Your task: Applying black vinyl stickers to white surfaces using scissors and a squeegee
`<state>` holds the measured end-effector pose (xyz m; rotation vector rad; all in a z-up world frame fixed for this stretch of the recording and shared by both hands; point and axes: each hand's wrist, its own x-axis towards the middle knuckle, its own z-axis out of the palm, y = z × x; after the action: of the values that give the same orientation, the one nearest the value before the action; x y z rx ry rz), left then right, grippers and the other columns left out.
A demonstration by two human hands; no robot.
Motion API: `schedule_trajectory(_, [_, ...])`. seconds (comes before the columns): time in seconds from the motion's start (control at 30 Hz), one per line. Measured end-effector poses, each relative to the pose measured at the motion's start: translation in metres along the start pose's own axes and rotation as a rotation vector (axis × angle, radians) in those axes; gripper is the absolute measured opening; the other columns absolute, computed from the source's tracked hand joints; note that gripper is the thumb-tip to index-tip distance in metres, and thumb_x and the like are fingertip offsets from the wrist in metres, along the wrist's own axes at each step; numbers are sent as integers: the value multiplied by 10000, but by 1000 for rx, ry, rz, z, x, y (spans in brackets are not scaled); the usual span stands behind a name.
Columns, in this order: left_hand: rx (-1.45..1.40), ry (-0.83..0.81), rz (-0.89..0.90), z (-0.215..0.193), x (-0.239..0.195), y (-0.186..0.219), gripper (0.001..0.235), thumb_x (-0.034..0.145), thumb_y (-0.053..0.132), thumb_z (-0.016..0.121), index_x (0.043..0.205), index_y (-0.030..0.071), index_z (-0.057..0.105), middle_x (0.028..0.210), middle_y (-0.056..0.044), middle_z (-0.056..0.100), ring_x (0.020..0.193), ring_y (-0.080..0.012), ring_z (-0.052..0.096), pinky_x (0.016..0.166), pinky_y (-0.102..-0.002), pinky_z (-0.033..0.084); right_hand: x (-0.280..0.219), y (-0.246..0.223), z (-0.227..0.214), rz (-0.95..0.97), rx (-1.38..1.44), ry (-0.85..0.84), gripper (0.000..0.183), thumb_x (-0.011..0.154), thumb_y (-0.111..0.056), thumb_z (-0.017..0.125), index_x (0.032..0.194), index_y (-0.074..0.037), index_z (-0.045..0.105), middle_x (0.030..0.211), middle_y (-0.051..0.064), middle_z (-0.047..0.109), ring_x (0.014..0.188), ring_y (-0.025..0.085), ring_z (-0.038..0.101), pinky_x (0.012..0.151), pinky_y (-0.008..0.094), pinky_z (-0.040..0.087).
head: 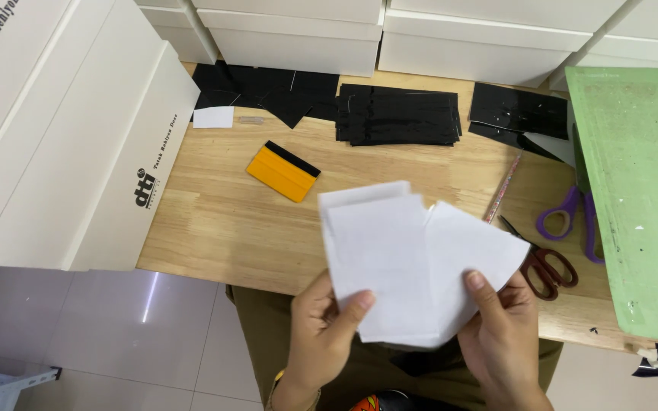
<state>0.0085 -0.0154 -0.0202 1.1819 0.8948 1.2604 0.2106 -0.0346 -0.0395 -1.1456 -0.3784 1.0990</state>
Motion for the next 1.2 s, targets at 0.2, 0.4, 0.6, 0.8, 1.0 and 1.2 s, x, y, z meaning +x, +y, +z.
schedule_trajectory(0.2, [-17,176,-10,-11,1,1,272,946,158,689,1145,-26,707,954,-45,758,843,-119,668,708,-237,549,4,-8,-1,86,-9,91,254,930,-157,660,1172,-81,682,1216,79,729,1117,190,673,960,346,564])
schedule_trajectory(0.4, [-76,104,-29,-10,0,-4,329,972,161,655,1248,-17,673,1024,-46,742,882,-125,648,761,-247,535,-4,-17,7,110,-13,67,289,956,-139,604,1228,-58,653,1264,102,708,1175,218,656,1025,348,527])
schedule_trajectory(0.6, [-71,109,5,-16,-2,-19,331,969,154,670,1246,-27,666,1101,-92,759,1013,-173,699,871,-277,572,-1,-17,-1,115,49,77,320,955,-102,580,1269,-79,633,1308,96,676,1199,237,610,1044,379,515])
schedule_trajectory(0.8, [-475,31,-104,-24,-4,-34,470,1032,133,571,1448,-56,461,1178,-113,669,1069,-181,621,885,-301,540,6,-17,-29,-5,351,-94,422,951,-137,573,1366,-138,652,1252,31,724,1218,202,664,1040,380,518])
schedule_trajectory(1.0, [-499,70,-81,-18,-4,-33,518,1030,115,549,1498,-49,400,1422,-174,572,1315,-246,542,1069,-350,490,7,-4,-49,-38,309,-321,259,883,-261,635,990,-42,722,1209,174,684,1121,390,633,892,561,502])
schedule_trajectory(1.2, [44,-22,41,-9,-5,-11,404,1048,194,501,1379,-30,559,1316,-123,666,1245,-218,604,1084,-348,460,8,26,-57,-231,-54,-133,157,989,-6,602,1099,-2,713,1197,138,738,1144,237,698,1004,354,563])
